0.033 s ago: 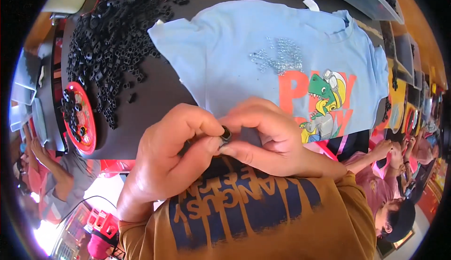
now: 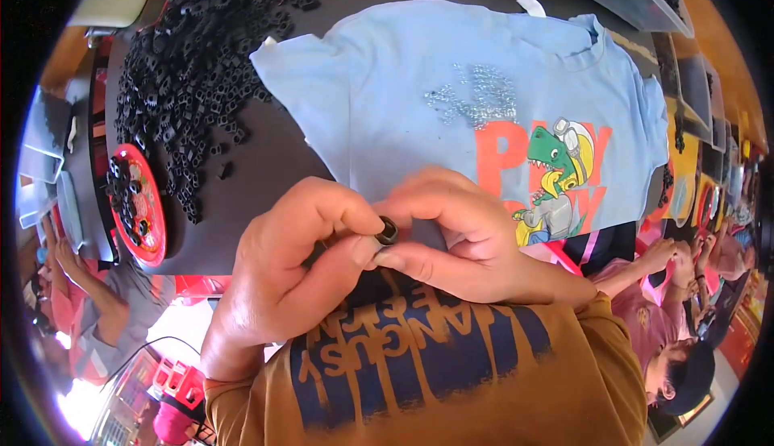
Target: Manually inserting small metal springs into black plastic components at a workshop table.
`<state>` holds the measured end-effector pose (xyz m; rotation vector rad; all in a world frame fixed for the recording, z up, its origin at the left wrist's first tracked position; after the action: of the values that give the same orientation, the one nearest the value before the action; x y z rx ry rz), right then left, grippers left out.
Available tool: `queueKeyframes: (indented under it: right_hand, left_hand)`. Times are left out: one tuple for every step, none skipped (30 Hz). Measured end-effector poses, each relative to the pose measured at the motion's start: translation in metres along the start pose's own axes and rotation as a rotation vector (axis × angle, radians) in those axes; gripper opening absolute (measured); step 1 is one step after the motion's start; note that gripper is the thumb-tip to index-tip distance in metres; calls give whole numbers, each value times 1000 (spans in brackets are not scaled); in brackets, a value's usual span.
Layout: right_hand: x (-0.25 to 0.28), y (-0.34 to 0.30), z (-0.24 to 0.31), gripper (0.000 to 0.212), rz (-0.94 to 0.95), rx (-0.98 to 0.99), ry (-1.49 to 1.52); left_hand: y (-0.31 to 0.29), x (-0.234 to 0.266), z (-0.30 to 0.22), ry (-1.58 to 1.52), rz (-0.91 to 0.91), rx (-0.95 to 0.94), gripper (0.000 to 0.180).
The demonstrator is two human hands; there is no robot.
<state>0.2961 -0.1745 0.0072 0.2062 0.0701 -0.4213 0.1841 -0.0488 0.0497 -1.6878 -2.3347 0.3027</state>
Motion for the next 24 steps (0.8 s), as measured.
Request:
queueKeyframes:
  right_hand:
    - [2, 0, 0, 25, 8, -4, 22]
    - [3, -1, -1, 24, 16, -8, 44]
    - [2, -2, -2, 24, 7, -6, 48]
    - [2, -2, -1, 24, -25, 32, 49]
    - [2, -2, 0, 23, -58, 69, 49]
    - [3, -3, 0, 23, -63, 69, 49]
    - [4, -4, 1, 23, -12, 37, 74]
    - [4, -4, 1, 24, 39, 6, 97]
    - [4, -5, 0, 24, 34, 7, 96]
    - [4, -5, 0, 24, 21, 22, 88]
    - [4, -5, 0, 24, 7, 36, 80]
    - [4, -5, 1, 24, 5, 39, 83]
    - [5, -6, 1, 24, 3, 44, 77]
    - [6, -6, 1, 25, 2, 48, 73]
    - [6, -5, 0, 25, -3, 47, 73]
    - [5, -4, 0, 25, -4, 51, 71]
    - [5, -4, 0, 25, -5, 56, 69]
    - [6, -5, 0, 25, -9, 53, 70]
    - [6, -5, 0, 25, 11, 57, 68]
    - [6, -4, -1, 25, 32, 61, 67]
    - [7, -5, -1, 25, 33, 60, 70]
    - [9, -5, -2, 26, 22, 67, 77]
    - [10, -6, -3, 26, 11, 73, 84]
    - [10, -6, -4, 26, 11, 70, 86]
  left_hand:
    - [1, -2, -3, 10, 6, 2, 11]
    - [3, -3, -3, -63, -3, 47, 10]
    - [4, -4, -4, -137, -13, 92, 10]
    - [10, -3, -7, -89, -35, 71, 8]
    - [18, -1, -7, 125, -98, -11, 9]
    - [28, 0, -5, 338, -159, -95, 10]
    - [42, -3, -8, 482, -196, -284, 9]
    - [55, -3, -5, 484, -192, -285, 9]
    - [65, -5, -7, 682, -188, -423, 10]
    - [73, -8, -8, 883, -186, -561, 11]
    - [79, -10, -7, 933, -188, -614, 14]
    - [83, -12, -5, 937, -186, -615, 14]
    - [88, -15, -1, 969, -173, -625, 15]
    - [91, -16, 1, 1001, -159, -634, 15]
    - [92, -16, 0, 1001, -153, -634, 15]
    - [92, -18, -2, 1071, -149, -682, 15]
    - [91, -20, -3, 1142, -146, -730, 15]
    - [92, -21, -3, 1141, -140, -729, 15]
    - [91, -22, -3, 1143, -149, -744, 15]
    - [91, -23, -4, 1145, -158, -760, 16]
    - [90, -22, -4, 1146, -158, -756, 16]
    - [89, -20, -6, 1106, -188, -767, 17]
    - [88, -18, -8, 1066, -219, -776, 17]
    - [85, -17, -9, 1065, -218, -773, 17]
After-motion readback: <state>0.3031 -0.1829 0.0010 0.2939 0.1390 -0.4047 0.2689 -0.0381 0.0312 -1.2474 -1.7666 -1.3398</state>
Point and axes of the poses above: each hand's wrist, its own y-axis towards the middle knuckle, its own x-axis out of the back of the hand, z = x × y, the point moved 3 cm from there along y, towards the middle knuckle, and after that the axes turned 2 degrees about y, right-handed, at the moved point
